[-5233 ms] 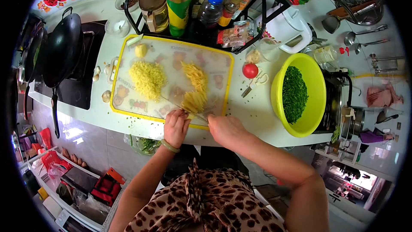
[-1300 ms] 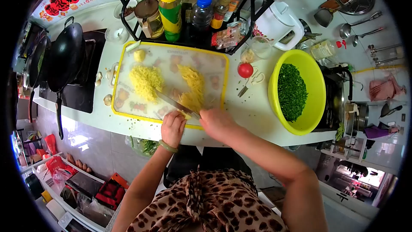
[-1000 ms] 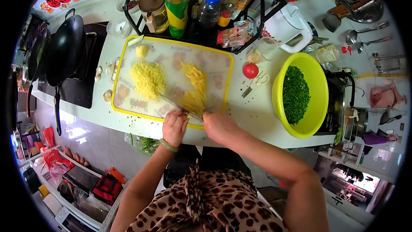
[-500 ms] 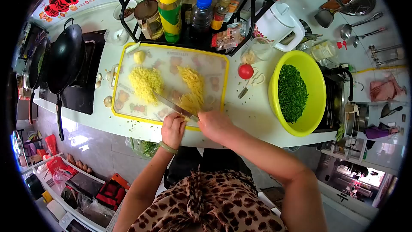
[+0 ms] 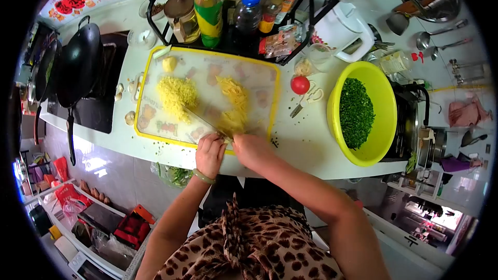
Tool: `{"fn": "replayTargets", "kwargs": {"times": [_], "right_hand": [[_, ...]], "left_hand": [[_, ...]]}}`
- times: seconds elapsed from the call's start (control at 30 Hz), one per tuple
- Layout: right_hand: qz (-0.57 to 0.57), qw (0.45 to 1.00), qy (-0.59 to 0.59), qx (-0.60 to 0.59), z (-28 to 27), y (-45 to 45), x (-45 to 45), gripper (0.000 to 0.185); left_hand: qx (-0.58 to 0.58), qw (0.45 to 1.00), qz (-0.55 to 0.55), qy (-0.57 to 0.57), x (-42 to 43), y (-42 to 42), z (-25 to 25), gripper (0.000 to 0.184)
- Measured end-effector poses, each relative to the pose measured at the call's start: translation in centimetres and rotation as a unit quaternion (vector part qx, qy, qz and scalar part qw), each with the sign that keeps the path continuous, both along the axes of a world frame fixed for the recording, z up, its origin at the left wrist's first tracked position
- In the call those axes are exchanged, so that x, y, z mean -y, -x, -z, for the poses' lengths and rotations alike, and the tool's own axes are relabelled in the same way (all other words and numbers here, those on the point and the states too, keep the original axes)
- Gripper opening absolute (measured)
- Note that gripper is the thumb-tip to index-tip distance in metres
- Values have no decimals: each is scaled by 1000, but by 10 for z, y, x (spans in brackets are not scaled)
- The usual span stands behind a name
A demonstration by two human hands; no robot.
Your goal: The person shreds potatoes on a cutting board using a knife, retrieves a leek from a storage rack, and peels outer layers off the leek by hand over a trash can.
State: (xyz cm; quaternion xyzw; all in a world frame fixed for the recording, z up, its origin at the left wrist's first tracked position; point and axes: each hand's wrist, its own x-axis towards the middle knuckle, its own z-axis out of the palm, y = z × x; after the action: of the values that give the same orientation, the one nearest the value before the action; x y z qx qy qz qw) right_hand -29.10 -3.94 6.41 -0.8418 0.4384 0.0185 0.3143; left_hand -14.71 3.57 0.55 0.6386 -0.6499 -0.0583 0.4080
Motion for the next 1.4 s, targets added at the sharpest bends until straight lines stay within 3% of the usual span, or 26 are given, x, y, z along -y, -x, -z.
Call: {"fn": "replayTargets", "kwargs": {"times": [0.17, 0.23, 0.57, 0.77, 0.97, 1.17, 1.4], "right_hand": [[0, 1000, -19, 5, -23, 6, 10, 16], [-55, 998, -12, -2, -23, 15, 12, 21], [-41, 996, -69, -29, -13, 5, 2, 17], [-6, 1000, -7, 17, -1, 3, 2, 20], [-34, 998, -54, -19, -26, 13, 7, 21], [-25, 998, -49, -32, -3, 0, -1, 17], [-32, 998, -44, -11, -21, 0, 6, 18]], "left_hand": [[-11, 1000, 6, -6, -4, -5, 0, 16], [-18, 1000, 13, 12, 0, -6, 2, 15], [32, 999, 17, 6, -2, -8, 5, 11], [26, 1000, 14, 1, 0, -8, 2, 11], [11, 1000, 11, 2, -1, -8, 1, 11], [8, 1000, 17, -2, -1, -9, -1, 11], [5, 1000, 21, -3, -4, -11, -1, 13]]}}
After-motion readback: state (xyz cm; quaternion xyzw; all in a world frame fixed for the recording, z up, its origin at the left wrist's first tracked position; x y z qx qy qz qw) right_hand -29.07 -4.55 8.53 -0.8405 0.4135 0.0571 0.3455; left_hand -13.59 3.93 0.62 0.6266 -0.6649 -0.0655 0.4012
